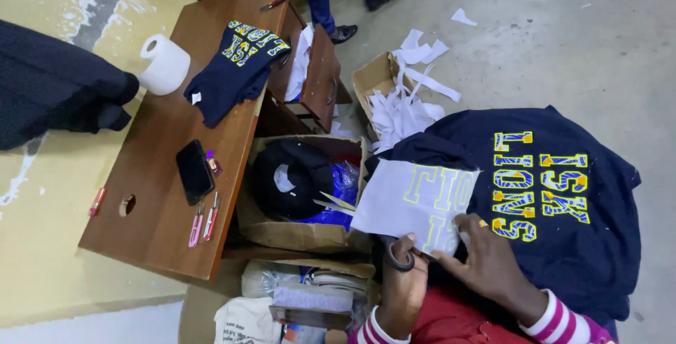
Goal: Trimming and peeling away the paper stabilizer backing from an embroidered sweatshirt using scissors.
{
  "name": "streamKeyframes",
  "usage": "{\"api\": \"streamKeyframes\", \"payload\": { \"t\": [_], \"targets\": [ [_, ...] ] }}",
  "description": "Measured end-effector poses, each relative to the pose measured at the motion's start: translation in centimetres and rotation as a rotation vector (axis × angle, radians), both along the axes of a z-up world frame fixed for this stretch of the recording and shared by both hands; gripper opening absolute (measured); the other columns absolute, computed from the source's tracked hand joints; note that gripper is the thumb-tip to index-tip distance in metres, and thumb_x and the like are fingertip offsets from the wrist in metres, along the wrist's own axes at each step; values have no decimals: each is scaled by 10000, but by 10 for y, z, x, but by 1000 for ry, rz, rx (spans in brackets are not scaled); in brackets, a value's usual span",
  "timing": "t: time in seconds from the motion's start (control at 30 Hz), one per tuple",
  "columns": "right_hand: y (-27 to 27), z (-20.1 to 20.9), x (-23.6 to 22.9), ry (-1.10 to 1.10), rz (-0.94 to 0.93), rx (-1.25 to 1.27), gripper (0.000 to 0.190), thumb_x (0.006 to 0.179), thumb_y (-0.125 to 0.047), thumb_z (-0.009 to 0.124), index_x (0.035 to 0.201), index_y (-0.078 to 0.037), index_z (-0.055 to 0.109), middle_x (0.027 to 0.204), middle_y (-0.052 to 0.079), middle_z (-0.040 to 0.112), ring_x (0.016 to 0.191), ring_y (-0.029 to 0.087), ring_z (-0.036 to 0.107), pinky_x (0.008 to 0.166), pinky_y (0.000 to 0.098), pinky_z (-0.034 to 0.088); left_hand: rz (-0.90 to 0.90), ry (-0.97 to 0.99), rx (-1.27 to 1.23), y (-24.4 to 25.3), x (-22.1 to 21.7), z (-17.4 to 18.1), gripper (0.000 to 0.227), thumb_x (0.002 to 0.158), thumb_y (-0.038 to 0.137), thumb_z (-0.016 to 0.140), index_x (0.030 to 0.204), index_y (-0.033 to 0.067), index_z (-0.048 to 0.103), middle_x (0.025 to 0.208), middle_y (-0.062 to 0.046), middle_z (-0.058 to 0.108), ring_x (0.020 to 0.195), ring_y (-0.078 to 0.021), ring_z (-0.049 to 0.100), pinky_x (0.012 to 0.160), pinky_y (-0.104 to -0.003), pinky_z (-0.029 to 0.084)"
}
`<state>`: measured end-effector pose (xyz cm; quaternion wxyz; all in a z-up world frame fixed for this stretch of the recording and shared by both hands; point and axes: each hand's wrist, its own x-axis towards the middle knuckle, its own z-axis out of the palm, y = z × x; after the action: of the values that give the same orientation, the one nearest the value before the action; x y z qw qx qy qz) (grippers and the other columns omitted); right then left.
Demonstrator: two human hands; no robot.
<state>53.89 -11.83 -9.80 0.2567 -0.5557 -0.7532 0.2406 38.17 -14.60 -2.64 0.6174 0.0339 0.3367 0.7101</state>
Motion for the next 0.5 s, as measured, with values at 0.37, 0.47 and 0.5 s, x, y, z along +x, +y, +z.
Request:
{"api": "streamKeyframes", "payload": {
  "t": [0.37,0.47,0.5],
  "targets": [
    [11,27,-19,-237,294,300,1066,782,-592,849,1633,-176,361,1365,197,551,1042,379,671,809,476,588,53,182,-111,-23,-34,-67,127,867,-71,717,890,20,631,881,-151,680,884,-266,667,842,-405,551],
    [13,16,-17,-254,297,350,1001,683,-206,752,1610,-127,383,1356,211,570,918,391,668,759,490,569,93,294,-65,-15,-62,-76,243,854,-56,742,1032,48,613,984,-101,666,909,-222,651,867,-366,514],
    [16,15,-16,-270,301,350,1042,579,58,631,1586,-91,406,1354,196,570,870,384,650,748,490,554,185,324,-95,-8,-74,-75,534,805,-72,748,1329,11,692,1299,-112,748,1127,-214,690,1026,-348,501]
  ]
}}
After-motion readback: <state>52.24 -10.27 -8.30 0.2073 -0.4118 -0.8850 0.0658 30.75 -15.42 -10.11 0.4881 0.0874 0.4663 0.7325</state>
